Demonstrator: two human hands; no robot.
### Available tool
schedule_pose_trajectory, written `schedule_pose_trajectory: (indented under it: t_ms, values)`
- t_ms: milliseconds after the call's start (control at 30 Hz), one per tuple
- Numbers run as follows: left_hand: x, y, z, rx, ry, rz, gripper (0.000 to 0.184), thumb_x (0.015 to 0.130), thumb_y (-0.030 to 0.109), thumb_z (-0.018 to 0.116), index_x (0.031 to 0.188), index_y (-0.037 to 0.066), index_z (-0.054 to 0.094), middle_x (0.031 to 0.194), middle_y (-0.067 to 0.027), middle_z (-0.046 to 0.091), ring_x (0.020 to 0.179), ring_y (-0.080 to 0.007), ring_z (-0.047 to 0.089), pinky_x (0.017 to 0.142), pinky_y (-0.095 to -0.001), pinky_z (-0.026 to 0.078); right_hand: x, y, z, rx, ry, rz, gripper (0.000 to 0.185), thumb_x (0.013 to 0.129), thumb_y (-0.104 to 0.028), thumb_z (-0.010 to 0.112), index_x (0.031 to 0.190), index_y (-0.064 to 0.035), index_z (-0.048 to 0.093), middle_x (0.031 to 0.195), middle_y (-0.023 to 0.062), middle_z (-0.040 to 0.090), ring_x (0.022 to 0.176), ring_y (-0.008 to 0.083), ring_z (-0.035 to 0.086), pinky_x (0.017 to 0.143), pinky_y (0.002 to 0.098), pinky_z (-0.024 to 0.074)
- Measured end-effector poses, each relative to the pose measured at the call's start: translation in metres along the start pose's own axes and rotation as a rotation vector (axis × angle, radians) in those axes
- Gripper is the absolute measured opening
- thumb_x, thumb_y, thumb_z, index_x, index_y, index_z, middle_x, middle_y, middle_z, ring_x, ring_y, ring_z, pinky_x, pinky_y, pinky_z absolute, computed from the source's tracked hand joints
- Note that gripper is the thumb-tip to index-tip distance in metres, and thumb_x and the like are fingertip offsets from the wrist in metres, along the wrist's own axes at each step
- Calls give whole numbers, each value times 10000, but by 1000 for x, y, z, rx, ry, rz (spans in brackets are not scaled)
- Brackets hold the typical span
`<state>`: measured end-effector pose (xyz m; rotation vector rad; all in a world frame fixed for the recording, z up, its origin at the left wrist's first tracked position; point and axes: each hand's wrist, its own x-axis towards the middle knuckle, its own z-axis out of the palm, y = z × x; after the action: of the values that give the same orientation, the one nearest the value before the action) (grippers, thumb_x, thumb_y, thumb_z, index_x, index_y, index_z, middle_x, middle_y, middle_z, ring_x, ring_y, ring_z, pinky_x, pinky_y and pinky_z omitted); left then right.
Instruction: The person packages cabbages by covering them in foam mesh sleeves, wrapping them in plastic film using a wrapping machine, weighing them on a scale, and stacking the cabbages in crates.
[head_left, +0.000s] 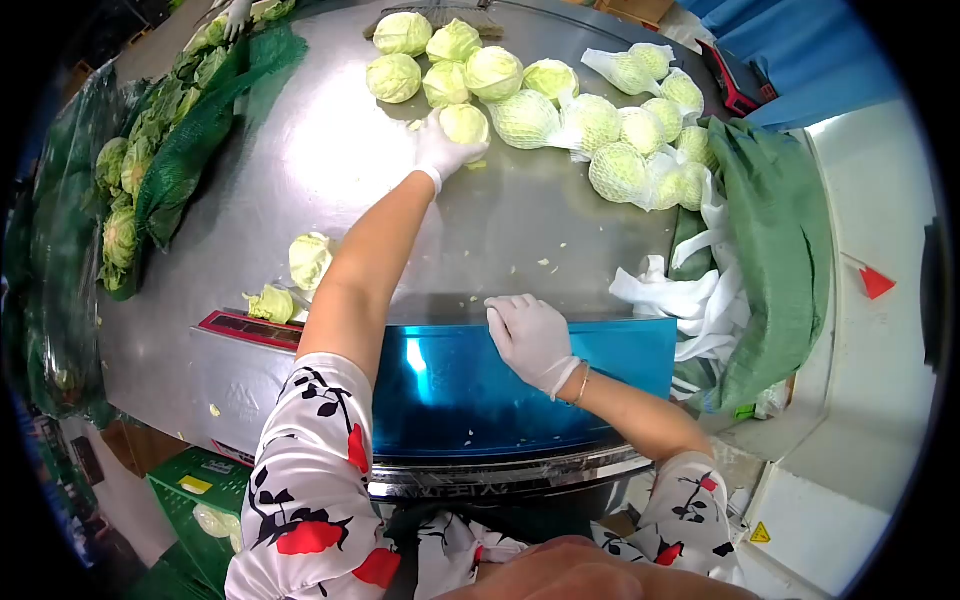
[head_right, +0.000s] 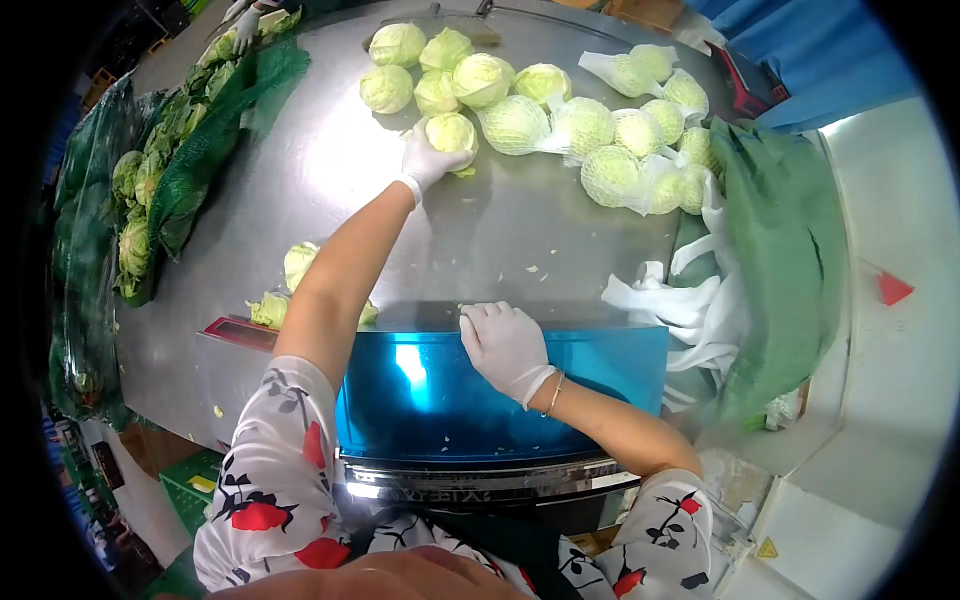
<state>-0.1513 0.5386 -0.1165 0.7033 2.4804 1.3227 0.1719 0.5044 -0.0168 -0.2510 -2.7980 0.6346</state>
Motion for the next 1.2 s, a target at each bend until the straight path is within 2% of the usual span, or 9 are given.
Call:
schedule_pose_trajectory:
  t_ms: [100, 200, 567, 700, 767, 900, 933, 1000, 1200]
  values:
    - [-13, 10, -44, -667, -330, -535, 907, 757, 442, 824, 1460, 60, 395, 1345, -156, 557, 1196, -292, 587, 909, -407, 572, 1, 0, 0, 21, -16, 17, 138, 927, -188, 576, 926, -79, 659, 882, 94, 676, 806, 276, 638, 701, 400, 530]
    - [-54, -5, -105, -1050, -551, -532, 665, 927, 410, 661, 1454, 84, 422, 1380, -107, 553, 1243, -264, 564, 928, -409, 563, 2, -1, -4, 44, -58, 14, 139, 929, -185, 565, 889, -82, 649, 845, 111, 663, 785, 299, 634, 682, 420, 527]
    - [-361, -47, -333, -178, 206, 15, 969, 692, 239, 848, 1482, 1, 338, 1390, -165, 525, 1302, -251, 514, 1109, -392, 407, 9, 12, -16, 408, -13, 233, 283, 929, -288, 598, 1022, -43, 705, 987, 164, 706, 944, 295, 684, 812, 368, 532]
    - [-437, -73, -366, 95, 281, -179, 1000, 667, 265, 864, 1471, -22, 343, 1406, -211, 496, 1310, -292, 505, 1108, -392, 403, 33, 123, -40, -170, -255, 413, 437, 866, -418, 639, 1099, -57, 717, 1117, 172, 702, 1029, 340, 673, 905, 406, 516]
    - [-451, -83, -375, 156, 262, -194, 1059, 660, 312, 881, 1485, -40, 318, 1395, -244, 486, 1324, -321, 489, 1116, -389, 390, 41, 189, -45, -468, -736, 588, 465, 824, -430, 655, 1118, -77, 727, 1196, 204, 668, 1095, 368, 650, 906, 440, 529]
    - [-461, -92, -379, 254, 317, -309, 1290, 625, 478, 898, 1532, -71, 164, 1460, -288, 386, 1373, -375, 416, 1148, -418, 338, -3, 291, -31, -768, -1031, 348, 407, 873, -360, 650, 1095, -28, 729, 1176, 188, 689, 1133, 354, 642, 965, 402, 506]
    - [-463, -93, -377, 306, 372, -283, 1305, 614, 480, 899, 1538, -59, 151, 1465, -291, 374, 1380, -389, 401, 1151, -431, 329, -2, 286, -27, -1074, -1389, -284, 369, 895, -317, 611, 1084, -23, 730, 1155, 178, 697, 1103, 346, 657, 927, 416, 524]
    - [-470, -82, -369, 367, 449, -273, 1331, 597, 483, 897, 1548, -38, 125, 1482, -294, 346, 1398, -420, 361, 1162, -470, 299, -2, 244, -51, -671, -910, 292, 252, 789, -187, 623, 939, -26, 745, 995, 199, 709, 972, 370, 687, 824, 411, 547]
    - [-471, -50, -338, 409, 573, -301, 1358, 584, 459, 908, 1562, 2, 83, 1583, -268, 202, 1494, -453, 132, 1193, -592, 143, 5, 147, -110, -586, 146, 298, 384, 926, -241, 509, 1263, -125, 653, 1077, 237, 689, 996, 402, 656, 914, 474, 502]
